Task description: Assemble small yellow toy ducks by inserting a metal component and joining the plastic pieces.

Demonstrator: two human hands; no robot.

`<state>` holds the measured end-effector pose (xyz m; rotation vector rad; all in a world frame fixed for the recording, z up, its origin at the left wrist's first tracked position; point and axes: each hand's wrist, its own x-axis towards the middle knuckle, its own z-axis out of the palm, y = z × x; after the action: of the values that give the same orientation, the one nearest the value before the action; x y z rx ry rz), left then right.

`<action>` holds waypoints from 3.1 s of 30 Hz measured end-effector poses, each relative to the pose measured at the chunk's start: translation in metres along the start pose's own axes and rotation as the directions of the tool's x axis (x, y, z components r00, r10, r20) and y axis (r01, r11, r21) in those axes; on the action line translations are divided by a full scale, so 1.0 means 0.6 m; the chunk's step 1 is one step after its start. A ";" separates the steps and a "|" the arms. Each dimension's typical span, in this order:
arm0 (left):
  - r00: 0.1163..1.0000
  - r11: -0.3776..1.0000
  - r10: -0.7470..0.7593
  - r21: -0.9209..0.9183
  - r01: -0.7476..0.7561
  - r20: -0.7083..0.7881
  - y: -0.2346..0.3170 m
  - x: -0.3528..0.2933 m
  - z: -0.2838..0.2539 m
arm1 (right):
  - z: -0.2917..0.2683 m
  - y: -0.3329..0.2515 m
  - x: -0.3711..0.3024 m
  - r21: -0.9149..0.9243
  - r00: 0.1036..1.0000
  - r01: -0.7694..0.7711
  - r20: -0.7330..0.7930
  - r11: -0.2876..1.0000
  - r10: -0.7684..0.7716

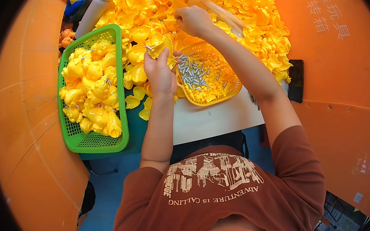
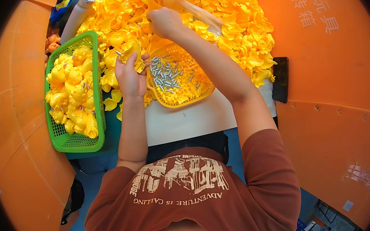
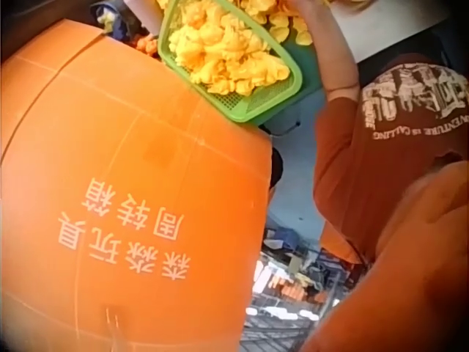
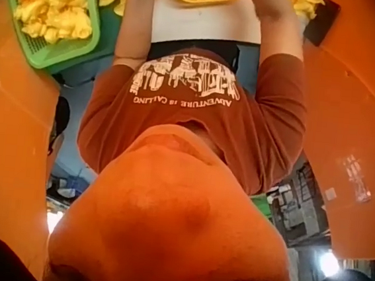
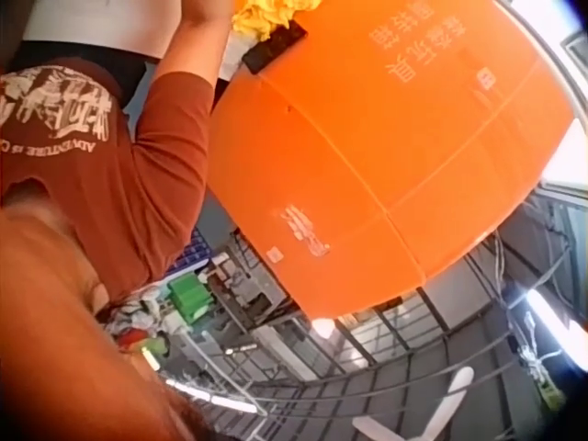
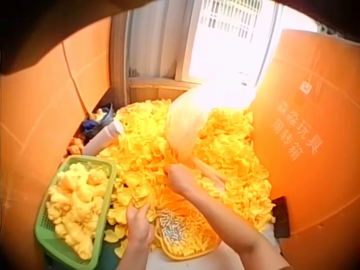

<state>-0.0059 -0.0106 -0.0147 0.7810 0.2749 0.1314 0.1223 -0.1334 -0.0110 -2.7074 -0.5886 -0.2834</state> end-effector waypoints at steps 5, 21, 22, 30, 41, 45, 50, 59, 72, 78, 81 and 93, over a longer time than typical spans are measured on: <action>0.987 0.988 0.154 0.024 -0.153 -0.050 0.006 0.022 -0.021 | 0.014 -0.023 -0.007 -0.189 0.957 -0.077 0.261 0.979 0.125; 0.989 0.987 -0.106 -0.107 0.117 0.105 0.001 -0.003 -0.004 | -0.078 -0.071 -0.178 0.146 0.771 0.543 -0.475 0.827 -0.423; 0.987 0.991 -0.063 -0.108 0.079 0.147 -0.001 -0.001 -0.006 | -0.079 -0.067 -0.188 0.144 0.773 0.537 -0.478 0.831 -0.417; 0.940 0.992 -0.124 0.021 0.124 0.318 -0.019 -0.009 -0.003 | -0.106 -0.022 -0.182 0.862 0.893 -0.448 0.446 0.237 0.066; 0.920 0.932 -0.315 -0.108 0.347 0.234 0.003 -0.014 0.009 | -0.098 -0.065 -0.216 0.962 0.951 -0.224 0.180 0.155 0.253; 0.910 0.920 -0.307 -0.158 0.358 0.278 -0.009 -0.018 0.009 | -0.065 -0.088 -0.204 0.751 0.962 -0.011 -0.172 0.661 0.212; 0.910 0.919 -0.280 -0.189 0.346 0.307 -0.007 -0.023 0.012 | -0.041 -0.088 -0.201 0.736 0.960 -0.018 -0.177 0.676 0.219; 0.922 0.920 -0.195 -0.263 0.290 0.336 -0.014 -0.023 0.010 | -0.062 -0.099 -0.201 0.685 0.967 -0.040 -0.156 0.727 0.200; 0.922 0.914 -0.193 -0.279 0.293 0.337 -0.013 -0.028 0.016 | -0.072 -0.098 -0.201 0.619 0.976 0.035 -0.191 0.785 0.107; 0.910 0.895 -0.232 -0.293 0.338 0.343 -0.008 -0.027 0.015 | -0.075 -0.099 -0.203 0.563 0.977 0.065 -0.203 0.824 0.061; 0.896 0.892 -0.236 -0.283 0.353 0.375 -0.014 -0.022 0.007 | -0.078 -0.103 -0.202 0.523 0.975 0.095 -0.219 0.847 0.026; 0.935 0.970 -0.130 -0.151 0.188 0.329 -0.017 -0.025 0.008 | -0.071 -0.113 -0.183 0.486 0.966 0.043 -0.243 0.873 0.088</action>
<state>-0.0186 -0.0242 -0.0154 0.5851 0.0185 -0.1232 -0.0101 -0.1318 0.0192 -2.1427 -0.4728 -0.4124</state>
